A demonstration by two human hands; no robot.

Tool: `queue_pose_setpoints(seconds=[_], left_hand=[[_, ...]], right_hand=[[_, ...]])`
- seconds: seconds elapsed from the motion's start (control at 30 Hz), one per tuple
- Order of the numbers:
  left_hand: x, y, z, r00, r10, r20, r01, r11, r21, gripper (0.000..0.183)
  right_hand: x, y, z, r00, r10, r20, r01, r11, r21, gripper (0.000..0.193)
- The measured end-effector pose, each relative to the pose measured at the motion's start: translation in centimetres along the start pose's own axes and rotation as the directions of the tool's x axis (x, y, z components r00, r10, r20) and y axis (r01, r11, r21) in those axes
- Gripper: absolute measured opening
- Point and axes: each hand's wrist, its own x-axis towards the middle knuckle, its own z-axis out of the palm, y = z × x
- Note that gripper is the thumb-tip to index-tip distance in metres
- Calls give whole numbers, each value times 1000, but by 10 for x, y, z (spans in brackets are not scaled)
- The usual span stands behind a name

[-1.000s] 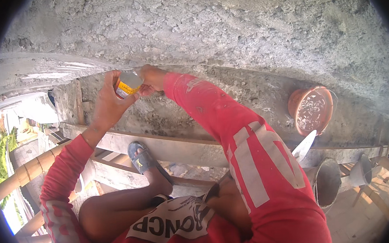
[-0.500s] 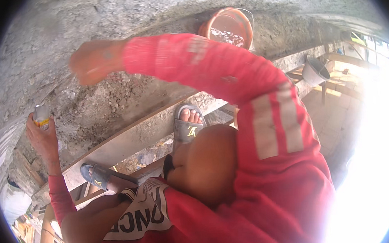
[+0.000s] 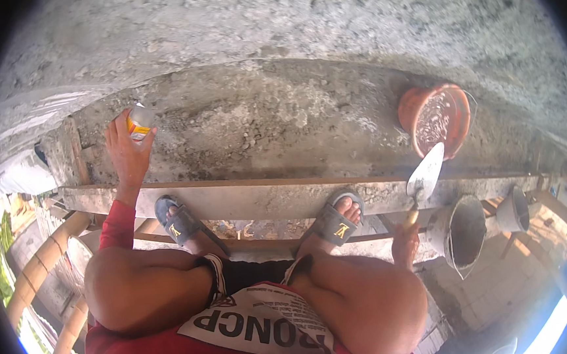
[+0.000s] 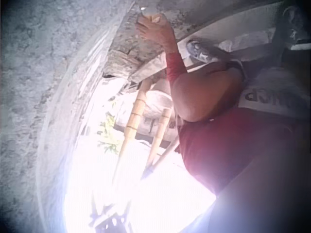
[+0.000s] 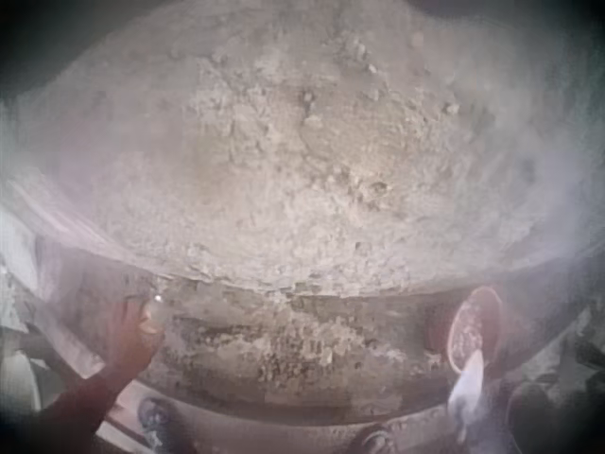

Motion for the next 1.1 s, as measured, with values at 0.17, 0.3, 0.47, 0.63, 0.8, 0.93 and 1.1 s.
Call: queue_pose_setpoints(seconds=[0.17, 0.3, 0.47, 0.63, 0.8, 0.93, 1.1], left_hand=[[-4, 1, 11, 982, -188, -10, 185, 974, -132, 75], [-10, 1, 20, 962, -270, 29, 269, 933, -238, 74], [-28, -14, 15, 931, -360, -56, 323, 887, -331, 72], [-46, -18, 10, 887, -461, -24, 422, 831, -363, 71], [-38, -17, 21, 885, -465, 15, 435, 815, -381, 71], [-30, -12, 25, 888, -458, -44, 394, 806, -441, 72], [-27, -27, 21, 866, -499, -41, 439, 796, -416, 73]], right_hand=[[-3, -104, -80, 938, -347, -1, 340, 919, -200, 60], [81, -172, -58, 814, -487, 316, 548, 825, -140, 62], [192, -247, 88, 789, -489, 372, 609, 703, -368, 64], [199, -318, 170, 658, -653, 375, 728, 680, -92, 47], [138, -369, 105, 681, -659, 318, 723, 673, -155, 40], [93, -415, 70, 584, -797, 155, 785, 506, -357, 38], [115, -395, 66, 508, -855, 101, 760, 390, -520, 36]])
